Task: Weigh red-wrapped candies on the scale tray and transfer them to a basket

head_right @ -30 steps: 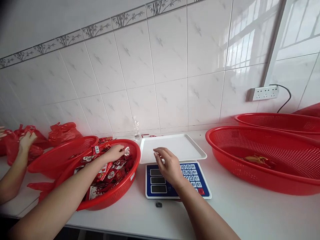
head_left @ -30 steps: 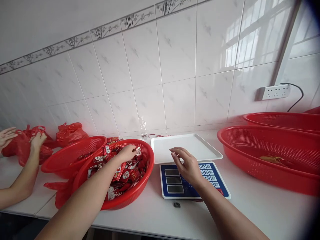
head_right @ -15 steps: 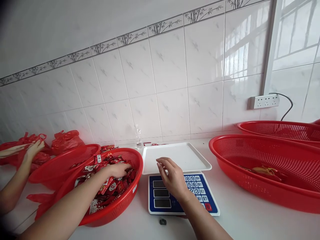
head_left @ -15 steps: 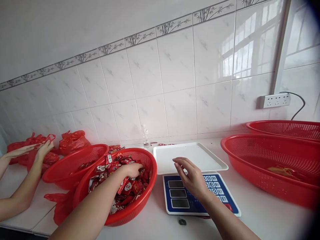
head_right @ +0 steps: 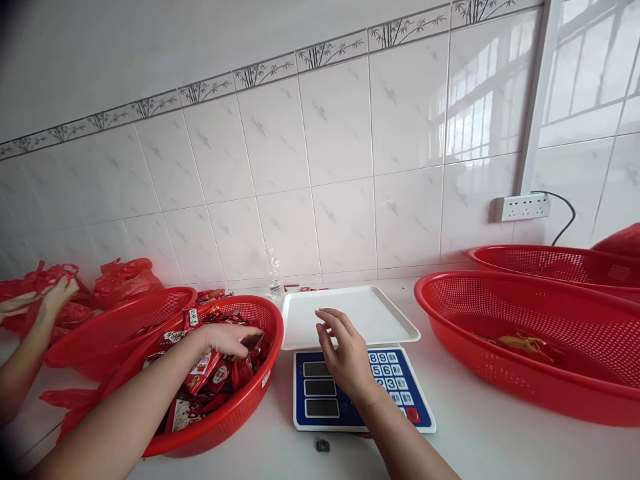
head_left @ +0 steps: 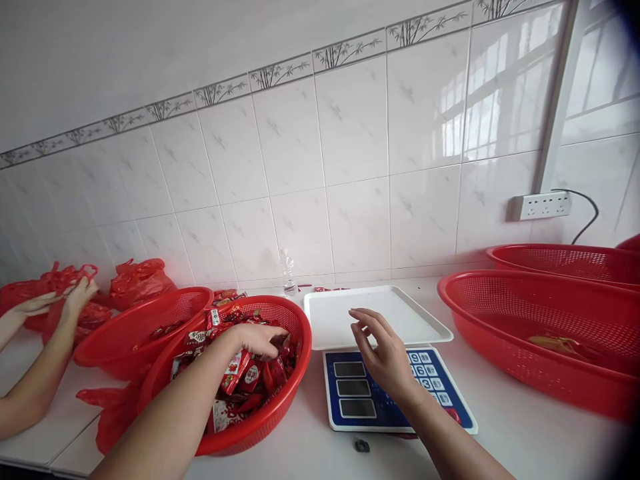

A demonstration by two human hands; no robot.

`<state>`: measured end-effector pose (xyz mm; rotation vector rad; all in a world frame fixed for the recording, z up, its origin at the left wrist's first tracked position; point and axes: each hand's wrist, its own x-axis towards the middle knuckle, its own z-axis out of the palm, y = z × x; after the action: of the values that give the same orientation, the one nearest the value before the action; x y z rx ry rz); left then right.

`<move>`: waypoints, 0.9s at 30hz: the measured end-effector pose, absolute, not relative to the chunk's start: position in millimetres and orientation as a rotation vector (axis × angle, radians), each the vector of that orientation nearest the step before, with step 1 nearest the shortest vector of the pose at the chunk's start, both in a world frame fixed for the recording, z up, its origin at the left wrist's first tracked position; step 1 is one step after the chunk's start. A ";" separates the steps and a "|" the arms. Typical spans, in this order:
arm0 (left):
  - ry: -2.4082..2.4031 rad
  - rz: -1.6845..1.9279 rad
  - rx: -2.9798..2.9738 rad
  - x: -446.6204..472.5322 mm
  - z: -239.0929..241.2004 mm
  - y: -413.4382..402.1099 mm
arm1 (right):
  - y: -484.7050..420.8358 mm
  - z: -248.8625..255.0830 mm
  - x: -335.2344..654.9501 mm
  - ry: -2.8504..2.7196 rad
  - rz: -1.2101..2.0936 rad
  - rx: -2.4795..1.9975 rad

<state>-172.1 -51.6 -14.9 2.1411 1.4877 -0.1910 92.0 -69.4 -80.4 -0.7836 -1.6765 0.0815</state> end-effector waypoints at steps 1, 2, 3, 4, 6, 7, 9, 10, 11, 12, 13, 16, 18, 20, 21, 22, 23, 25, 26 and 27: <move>1.430 -0.128 2.114 -171.6 -14.8 -51.7 | -69.3 -80.7 91.7 -1.682 0.084 -0.790; 1.382 -0.068 2.099 -170.6 -15.5 -51.6 | -69.1 -81.2 91.4 -1.688 0.084 -0.795; 1.357 -0.024 2.094 -169.2 -17.0 -51.2 | -68.9 -81.6 91.2 -1.694 0.084 -0.799; 1.357 0.001 2.097 -167.5 -19.1 -50.7 | -68.6 -82.0 91.0 -1.697 0.087 -0.803; 1.414 0.009 2.095 -163.6 -24.0 -49.4 | -68.2 -82.5 90.7 -1.701 0.099 -0.811; 1.456 0.010 2.086 -161.8 -26.5 -48.8 | -68.1 -82.5 90.6 -1.701 0.104 -0.816; 1.531 0.049 2.069 -159.6 -30.4 -48.1 | -68.2 -82.0 90.6 -1.705 0.107 -0.825; 1.551 0.093 2.068 -159.3 -31.6 -48.0 | -68.3 -81.7 90.7 -1.709 0.105 -0.826; 1.559 0.147 2.068 -159.5 -32.3 -48.0 | -68.4 -81.4 90.7 -1.713 0.101 -0.826; 1.552 0.206 2.067 -160.2 -32.5 -48.1 | -68.5 -81.1 90.8 -1.715 0.098 -0.825; 1.536 0.266 2.066 -161.3 -32.2 -48.3 | -68.5 -81.1 90.9 -1.716 0.094 -0.823; 1.522 0.436 2.057 -164.4 -30.0 -48.8 | -68.0 -81.9 91.1 -1.711 0.085 -0.813; 1.594 0.552 2.035 -165.6 -28.0 -49.1 | -67.6 -82.6 91.3 -1.712 0.086 -0.804; 1.667 0.660 1.976 -166.0 -25.8 -49.1 | -67.6 -82.8 91.5 -1.716 0.098 -0.805; 1.688 0.704 1.943 -166.1 -24.4 -49.0 | -67.8 -82.6 91.5 -1.717 0.107 -0.809; 1.703 0.742 1.921 -166.2 -22.8 -48.8 | -68.0 -82.3 91.5 -1.719 0.118 -0.814; 1.714 0.774 1.907 -166.5 -21.0 -48.4 | -68.3 -81.9 91.5 -1.720 0.127 -0.818; 1.742 0.855 1.902 -166.9 -16.9 -47.1 | -68.5 -81.2 91.5 -1.717 0.140 -0.819; 1.756 0.910 1.900 -166.7 -14.7 -46.3 | -68.4 -81.1 91.5 -1.714 0.143 -0.817; 1.759 0.971 1.890 -165.9 -12.6 -45.5 | -68.1 -81.3 91.5 -1.712 0.147 -0.816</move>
<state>-165.9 -45.5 -12.6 1.8899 1.7588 0.9708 91.5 -68.1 -81.3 -0.8159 -1.7120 0.1466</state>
